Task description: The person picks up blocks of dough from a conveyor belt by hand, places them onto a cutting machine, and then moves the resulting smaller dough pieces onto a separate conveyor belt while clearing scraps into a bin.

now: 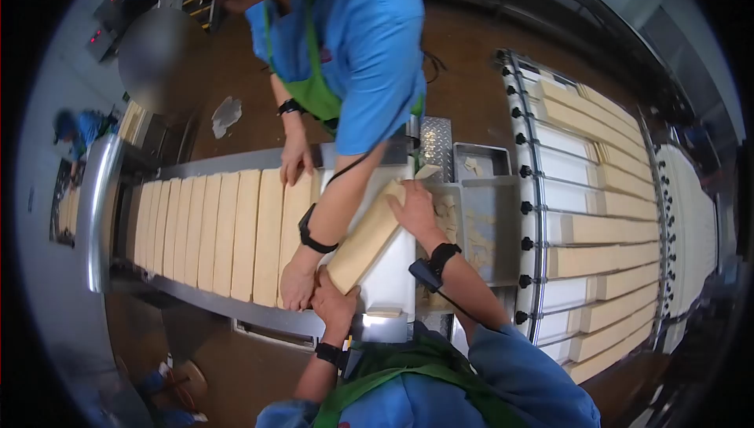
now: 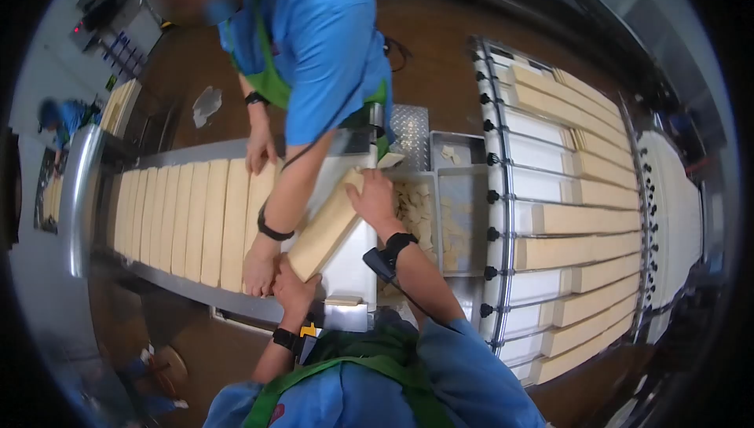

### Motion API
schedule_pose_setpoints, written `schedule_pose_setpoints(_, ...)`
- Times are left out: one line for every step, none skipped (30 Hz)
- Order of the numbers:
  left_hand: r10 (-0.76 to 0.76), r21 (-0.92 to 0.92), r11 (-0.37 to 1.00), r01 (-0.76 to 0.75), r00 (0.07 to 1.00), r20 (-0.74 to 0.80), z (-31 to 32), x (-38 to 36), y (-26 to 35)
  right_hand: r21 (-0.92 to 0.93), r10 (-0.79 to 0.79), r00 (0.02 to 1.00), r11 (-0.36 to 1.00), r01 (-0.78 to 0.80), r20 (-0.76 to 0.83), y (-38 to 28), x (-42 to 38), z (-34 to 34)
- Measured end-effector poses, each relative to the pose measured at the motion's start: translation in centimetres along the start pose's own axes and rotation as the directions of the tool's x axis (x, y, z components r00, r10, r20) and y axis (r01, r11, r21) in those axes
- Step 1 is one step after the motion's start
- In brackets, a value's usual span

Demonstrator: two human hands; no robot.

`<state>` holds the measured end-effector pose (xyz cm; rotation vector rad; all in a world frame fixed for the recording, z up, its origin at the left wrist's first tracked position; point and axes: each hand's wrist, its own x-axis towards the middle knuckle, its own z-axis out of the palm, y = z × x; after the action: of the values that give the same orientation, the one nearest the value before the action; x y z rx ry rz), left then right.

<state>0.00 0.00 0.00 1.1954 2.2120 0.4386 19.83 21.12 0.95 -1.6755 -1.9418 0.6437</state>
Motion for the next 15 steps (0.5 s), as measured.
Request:
schedule_pose_setpoints(-0.031, -0.011, 0.999, 0.031, 0.999, -0.019, -1.0, 0.4, -0.6, 0.051, -0.019, 0.999, 0.998, 0.021, -0.026, -1.1, -0.4, 0.8)
schedule_pose_setpoints(-0.062, -0.021, 0.998, 0.062, 0.997, -0.038, -2.2, 0.7, -1.2, 0.103, -0.036, 0.998, 0.994, 0.041, -0.054, -2.1, -0.9, 1.4)
schedule_pose_setpoints(-0.023, -0.054, 0.998, 0.022, 0.999, -0.024, 1.8, -1.1, 3.3, 0.061, -0.037, 0.995, 0.997, 0.043, -0.089, 2.0, -1.4, -3.9)
schedule_pose_setpoints(0.012, -0.039, 0.999, -0.016, 0.996, -0.084, 1.4, -1.9, 3.5, 0.100, -0.049, 0.989, 0.993, 0.063, -0.137, 1.2, -2.8, -4.9)
schedule_pose_setpoints(0.053, -0.023, 0.998, -0.057, 0.988, -0.147, 0.9, -2.3, 3.6, 0.137, -0.061, 0.980, 0.987, 0.088, -0.191, 0.4, -4.1, -6.0)
schedule_pose_setpoints(0.079, -0.013, 0.997, -0.081, 0.988, -0.135, 1.2, -2.5, 3.8, 0.124, -0.064, 0.965, 0.987, 0.098, -0.253, -0.1, -5.3, -7.8)
schedule_pose_setpoints(0.196, -0.032, 0.978, -0.206, 0.961, -0.198, 1.8, -2.6, 4.0, 0.120, -0.046, 0.960, 0.989, 0.081, -0.275, -0.5, -6.4, -9.9)
schedule_pose_setpoints(0.305, -0.049, 0.944, -0.327, 0.917, -0.258, 2.4, -2.7, 4.6, 0.104, -0.082, 0.928, 0.986, 0.127, -0.363, -0.9, -7.6, -12.1)
schedule_pose_setpoints(0.330, -0.050, 0.935, -0.352, 0.912, -0.245, 2.9, -2.6, 5.5, 0.079, -0.121, 0.886, 0.982, 0.174, -0.447, -1.4, -8.8, -14.3)
schedule_pose_setpoints(0.406, -0.118, 0.885, -0.451, 0.869, -0.284, 3.4, -2.6, 6.7, 0.066, -0.111, 0.877, 0.985, 0.160, -0.467, -2.1, -10.2, -16.6)
schedule_pose_setpoints(0.471, -0.184, 0.819, -0.544, 0.819, -0.328, 3.9, -2.6, 7.9, 0.021, -0.145, 0.848, 0.983, 0.180, -0.510, -2.9, -11.6, -19.0)
schedule_pose_setpoints(0.492, -0.191, 0.803, -0.565, 0.808, -0.324, 4.5, -2.6, 9.0, -0.027, -0.183, 0.814, 0.979, 0.202, -0.551, -3.6, -12.8, -21.1)
schedule_pose_setpoints(0.507, -0.260, 0.765, -0.589, 0.800, -0.322, 5.1, -2.7, 10.1, -0.041, -0.182, 0.803, 0.980, 0.193, -0.568, -4.4, -14.1, -23.0)
schedule_pose_setpoints(0.520, -0.325, 0.725, -0.608, 0.792, -0.320, 5.7, -2.8, 11.1, -0.017, -0.184, 0.787, 0.976, 0.216, -0.589, -5.0, -15.4, -24.6)
schedule_pose_setpoints(0.536, -0.329, 0.710, -0.622, 0.781, -0.320, 6.7, -2.8, 11.6, 0.006, -0.189, 0.771, 0.970, 0.243, -0.609, -5.5, -16.4, -26.2)
